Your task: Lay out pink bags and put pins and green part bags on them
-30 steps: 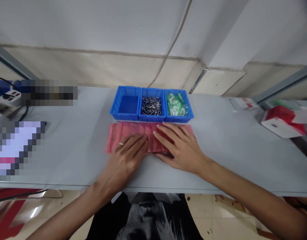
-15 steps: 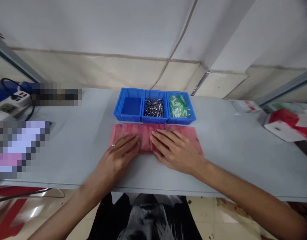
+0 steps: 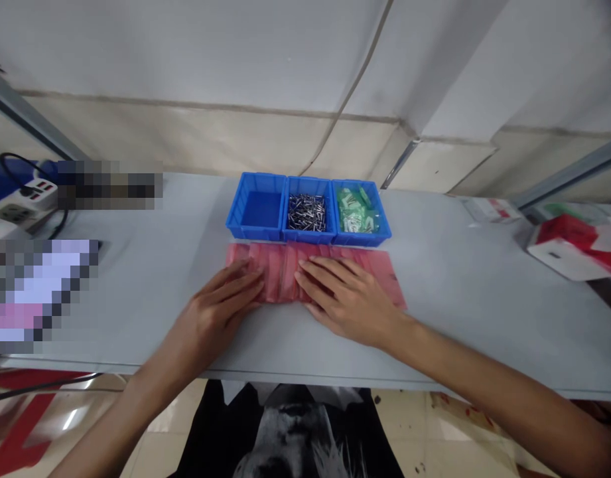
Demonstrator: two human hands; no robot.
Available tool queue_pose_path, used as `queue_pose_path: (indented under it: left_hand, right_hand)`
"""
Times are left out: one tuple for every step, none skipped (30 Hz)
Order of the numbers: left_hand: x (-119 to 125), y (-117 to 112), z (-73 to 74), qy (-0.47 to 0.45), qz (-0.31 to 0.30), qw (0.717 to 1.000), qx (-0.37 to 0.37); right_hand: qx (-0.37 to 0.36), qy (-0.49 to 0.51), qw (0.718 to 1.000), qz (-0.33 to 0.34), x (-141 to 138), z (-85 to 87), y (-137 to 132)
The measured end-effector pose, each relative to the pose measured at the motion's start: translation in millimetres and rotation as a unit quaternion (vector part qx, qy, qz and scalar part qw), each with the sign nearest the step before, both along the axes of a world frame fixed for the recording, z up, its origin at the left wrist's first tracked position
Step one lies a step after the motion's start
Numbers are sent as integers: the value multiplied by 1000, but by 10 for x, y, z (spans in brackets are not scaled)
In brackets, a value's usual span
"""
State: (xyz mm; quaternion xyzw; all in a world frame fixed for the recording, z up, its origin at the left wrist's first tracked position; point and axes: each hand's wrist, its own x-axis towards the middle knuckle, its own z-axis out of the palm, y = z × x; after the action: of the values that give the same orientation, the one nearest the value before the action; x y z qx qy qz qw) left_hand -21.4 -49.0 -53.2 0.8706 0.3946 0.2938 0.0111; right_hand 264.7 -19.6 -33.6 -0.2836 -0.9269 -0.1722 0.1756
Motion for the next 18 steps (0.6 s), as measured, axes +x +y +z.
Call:
queue_pose_path:
  left_hand:
    - [3, 23, -5, 0, -10, 1000, -5]
    - [11, 49, -9, 1, -19, 1000, -7]
    - [21, 76, -11, 2, -27, 1000, -8]
    - [29, 99, -11, 2, -33, 999, -10]
    - [34, 116, -10, 2, -35, 999, -14]
    - [34, 124, -9, 0, -34, 999, -15]
    - [32, 125, -7, 0, -33, 999, -14]
    - [27, 118, -7, -1, -31, 999, -9]
    - [23, 105, -8, -4, -28, 1000, -1]
    - [21, 89, -12, -7, -25, 1000, 6]
    - [24, 72, -18, -11, -22, 1000, 11]
    - [32, 56, -26, -14, -19, 1000, 13]
    - [46, 43, -35, -16, -15, 1000, 15]
    - [66, 34, -45, -16, -11, 1000, 17]
    - [88, 30, -54, -15, -9, 1000, 21]
    - [110, 29, -61, -14, -6, 1000, 24]
    - [128, 31, -66, -13, -3, 1000, 27]
    - [137, 34, -68, -13, -1, 1000, 28]
  right_hand:
    - [-4, 0, 1000, 1, 3, 0, -5]
    - [-9, -3, 1000, 2, 6, 2, -11]
    - [-15, -5, 1000, 3, 8, 4, -17]
    - [-21, -5, 1000, 2, 8, 6, -23]
    - [-26, -3, 1000, 0, 4, 8, -28]
    - [-29, 2, 1000, 0, -5, 10, -31]
    - [-30, 8, 1000, 1, -20, 10, -30]
    - [-30, 13, 999, 3, -39, 10, -26]
    - [-28, 16, 999, 6, -62, 8, -18]
    - [-25, 16, 1000, 10, -87, 6, -8]
    - [-22, 14, 1000, 13, -113, 3, 4]
    - [-17, 11, 1000, 15, -138, 1, 15]
    - [-12, 9, 1000, 17, -160, -2, 25]
    - [-8, 9, 1000, 19, -179, -4, 33]
    - [-4, 12, 1000, 21, -195, -6, 37]
    - [-2, 16, 1000, 22, -208, -8, 39]
    - [-3, 20, 1000, 22, -219, -9, 38]
    - [-6, 23, 999, 22, -228, -11, 34]
